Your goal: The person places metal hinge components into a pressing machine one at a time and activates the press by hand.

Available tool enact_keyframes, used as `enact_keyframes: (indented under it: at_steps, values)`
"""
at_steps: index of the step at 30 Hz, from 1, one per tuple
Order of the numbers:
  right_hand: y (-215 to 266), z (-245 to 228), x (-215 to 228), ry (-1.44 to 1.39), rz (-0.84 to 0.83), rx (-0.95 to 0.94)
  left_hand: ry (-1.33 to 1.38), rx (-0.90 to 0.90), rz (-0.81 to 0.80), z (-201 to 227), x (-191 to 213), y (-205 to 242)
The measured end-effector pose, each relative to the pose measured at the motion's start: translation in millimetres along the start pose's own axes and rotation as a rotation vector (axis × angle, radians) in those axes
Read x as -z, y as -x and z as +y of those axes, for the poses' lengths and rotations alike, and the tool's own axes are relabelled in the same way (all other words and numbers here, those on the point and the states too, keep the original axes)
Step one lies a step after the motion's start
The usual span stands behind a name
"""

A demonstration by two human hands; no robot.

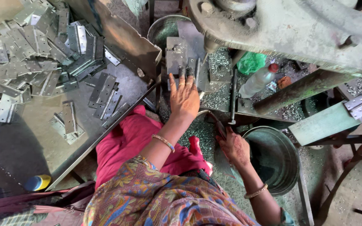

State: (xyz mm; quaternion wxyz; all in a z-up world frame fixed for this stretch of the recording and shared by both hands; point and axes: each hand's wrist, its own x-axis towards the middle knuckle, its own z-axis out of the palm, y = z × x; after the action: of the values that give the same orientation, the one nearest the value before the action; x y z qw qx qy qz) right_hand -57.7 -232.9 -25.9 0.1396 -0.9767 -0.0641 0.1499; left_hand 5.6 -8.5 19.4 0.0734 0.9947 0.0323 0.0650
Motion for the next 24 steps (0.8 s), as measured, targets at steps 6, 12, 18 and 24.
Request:
enact_keyframes:
  at_steps: [6,12,18,24]
  values:
    - [-10.8,-25.6,58.8,0.127,0.083,0.214,-0.093,-0.051,0.055,5.6,11.7,-1.9]
    - [-10.2,-58.5,90.7,0.22,0.196,0.375,-0.124,-0.07,0.071,6.6,3.3,-8.5]
    - [-6.3,-63.7,95.3,0.251,0.154,0.308,-0.008,-0.109,0.225,-3.4,-4.8,25.1]
    - [-6.9,-63.8,96.4,0.252,0.103,0.291,-0.188,-0.094,0.007,0.1,5.2,-6.2]
